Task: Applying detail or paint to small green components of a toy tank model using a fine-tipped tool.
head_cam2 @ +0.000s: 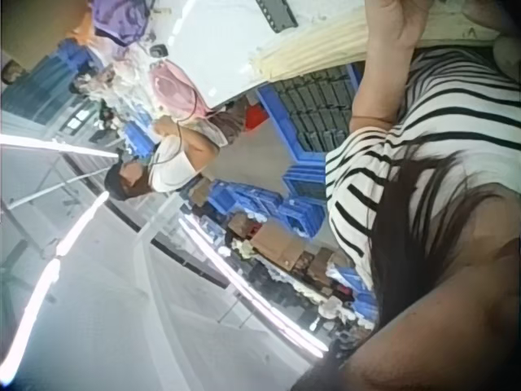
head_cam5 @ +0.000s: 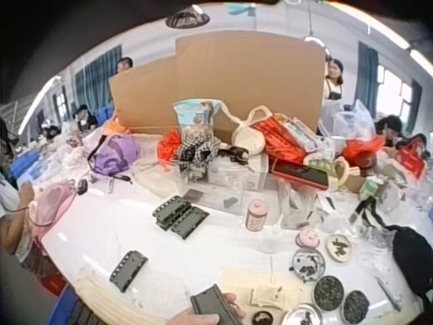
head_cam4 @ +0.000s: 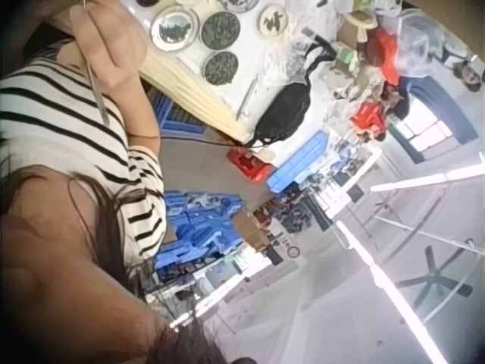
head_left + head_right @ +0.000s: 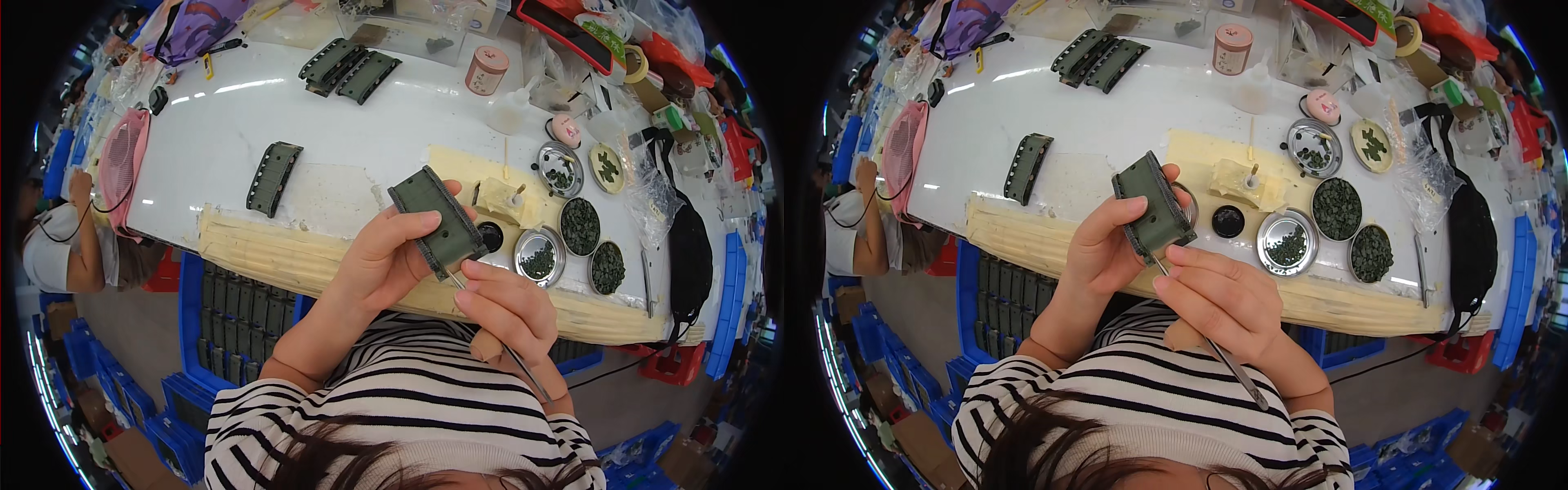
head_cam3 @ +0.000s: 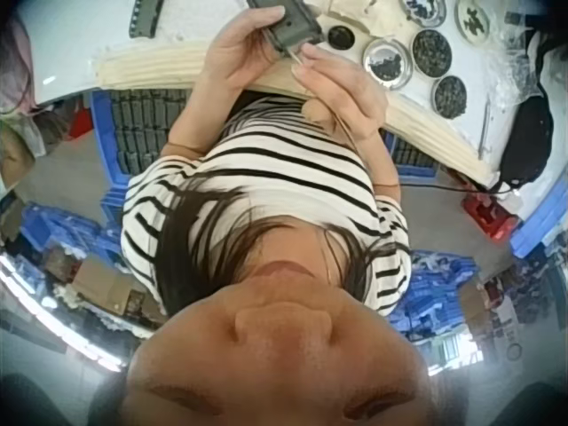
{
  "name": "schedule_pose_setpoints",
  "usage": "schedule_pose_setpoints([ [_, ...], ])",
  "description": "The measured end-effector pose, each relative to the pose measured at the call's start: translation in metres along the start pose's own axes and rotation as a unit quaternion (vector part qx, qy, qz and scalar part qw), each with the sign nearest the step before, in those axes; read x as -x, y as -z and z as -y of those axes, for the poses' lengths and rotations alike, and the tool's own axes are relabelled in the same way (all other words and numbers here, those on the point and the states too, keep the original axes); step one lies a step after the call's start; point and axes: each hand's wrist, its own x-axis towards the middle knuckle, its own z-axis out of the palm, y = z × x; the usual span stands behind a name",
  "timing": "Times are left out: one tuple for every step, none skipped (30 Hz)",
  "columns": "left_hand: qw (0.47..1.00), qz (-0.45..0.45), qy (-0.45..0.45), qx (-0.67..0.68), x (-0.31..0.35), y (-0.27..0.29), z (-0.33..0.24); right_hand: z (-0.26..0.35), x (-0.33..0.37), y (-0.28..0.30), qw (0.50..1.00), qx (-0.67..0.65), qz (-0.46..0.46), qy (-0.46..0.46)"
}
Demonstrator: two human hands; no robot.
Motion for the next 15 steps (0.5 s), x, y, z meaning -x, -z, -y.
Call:
schedule_pose_setpoints([
  [1.0,-0.002,0.0,0.002,0.0001,0.0002,-0.0001,0.0007,-0.0005,-0.0001,1.0,-0.002,0.001,-0.005],
  [1.0,-0.004,0.0,0.003,0.0002,0.0005,-0.0002,0.0012,-0.0011,-0.0003,1.0,-0.005,0.0,-0.006],
  [1.0,-0.004,0.002,0.006,0.0002,0.0009,0.0,0.0017,-0.0017,-0.0006,1.0,-0.008,-0.001,-0.008],
  [1.0,-0.005,0.005,0.009,0.0001,0.0016,0.0001,0.0015,-0.0024,-0.0008,1.0,-0.012,-0.002,-0.011],
  [1.0,-0.006,0.008,0.013,0.0001,0.002,0.0,0.0008,-0.0029,-0.0008,1.0,-0.014,-0.002,-0.01],
  [1.0,-0.009,0.008,0.011,0.0001,0.0019,-0.0002,-0.0001,-0.0034,-0.0007,1.0,-0.017,-0.001,-0.01],
  [1.0,-0.011,0.008,0.009,0.0005,0.0017,-0.0002,-0.0003,-0.0035,-0.0007,1.0,-0.019,0.0,-0.009],
  [1.0,-0.014,0.008,0.007,0.0009,0.0018,-0.0002,0.0,-0.0036,-0.0005,1.0,-0.022,0.001,-0.012],
  [1.0,-0.014,0.008,0.007,0.0012,0.0021,-0.0001,0.0003,-0.0039,-0.0003,1.0,-0.025,0.002,-0.014],
  [1.0,-0.014,0.009,0.007,0.0011,0.002,-0.0001,0.0005,-0.004,0.0002,0.999,-0.027,0.003,-0.016],
  [1.0,-0.013,0.01,0.006,0.0009,0.0019,0.0,-0.0005,-0.0031,0.0,1.0,-0.021,0.002,-0.011],
  [1.0,-0.013,0.011,0.008,0.0007,0.0018,0.0,-0.0026,-0.0013,-0.0007,1.0,-0.015,0.0,-0.006],
  [1.0,-0.013,0.012,0.009,0.0009,0.0018,0.0,-0.0038,-0.0004,-0.0013,1.0,-0.009,-0.001,0.0],
  [1.0,-0.013,0.012,0.01,0.0009,0.0019,0.0001,-0.0029,-0.0005,-0.0012,1.0,-0.013,-0.001,-0.006],
  [1.0,-0.011,0.01,0.009,0.0007,0.0023,0.0003,-0.0013,-0.0009,-0.001,1.0,-0.016,-0.001,-0.012],
])
